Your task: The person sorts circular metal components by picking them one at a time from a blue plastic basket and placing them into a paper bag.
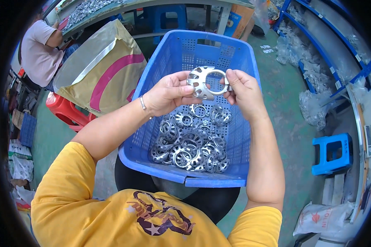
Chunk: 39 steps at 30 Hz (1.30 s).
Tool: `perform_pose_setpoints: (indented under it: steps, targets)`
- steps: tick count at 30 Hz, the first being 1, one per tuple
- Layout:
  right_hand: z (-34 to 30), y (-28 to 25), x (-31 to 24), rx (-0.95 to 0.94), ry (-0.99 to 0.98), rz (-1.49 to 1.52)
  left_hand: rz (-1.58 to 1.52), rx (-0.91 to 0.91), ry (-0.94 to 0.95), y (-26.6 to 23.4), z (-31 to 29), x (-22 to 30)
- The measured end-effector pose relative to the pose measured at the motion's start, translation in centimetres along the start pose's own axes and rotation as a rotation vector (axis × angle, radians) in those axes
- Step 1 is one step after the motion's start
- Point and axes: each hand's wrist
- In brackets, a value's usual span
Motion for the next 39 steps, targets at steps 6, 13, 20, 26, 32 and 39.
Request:
perform_pose_setpoints:
  steps: [6, 13, 20, 26, 32, 39]
  targets:
    - [0.1, 0.2, -0.2, 0.018, -0.035, 0.153, -0.038, 0.001, -0.176, 0.3, -0.2, 0.4]
    - [0.2, 0.0, 0.1, -0.113, -0.121, 0.108, -0.138, 0.067, -0.124, -0.3, -0.2, 1.0]
    - [0.4, 0.1, 0.8, -0.109, -0.223, -0.012, 0.031, 0.12, 0.241, -0.4, -0.6, 0.7]
    - [0.7, 0.0, 1.0, -0.035, -0.277, 0.033, 0.023, 0.072, 0.275, -0.3, -0.9, 1.1]
    - [1.0, 1.4, 1.9, -0.015, -0.363, -0.282, 0.646, 0.315, 0.093, -0.3, -0.8, 0.2]
    - [0.8, 1.9, 1.7, 0.111, -0.325, -0.449, 1.221, 1.036, 0.684, -6.2, -8.8, 15.6]
Point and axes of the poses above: each hand's wrist, its own z-axis towards the middle knuckle, its own y-axis out of the palm, x = y × z, and after that the axes turned 14 degrees about -x, right-handed
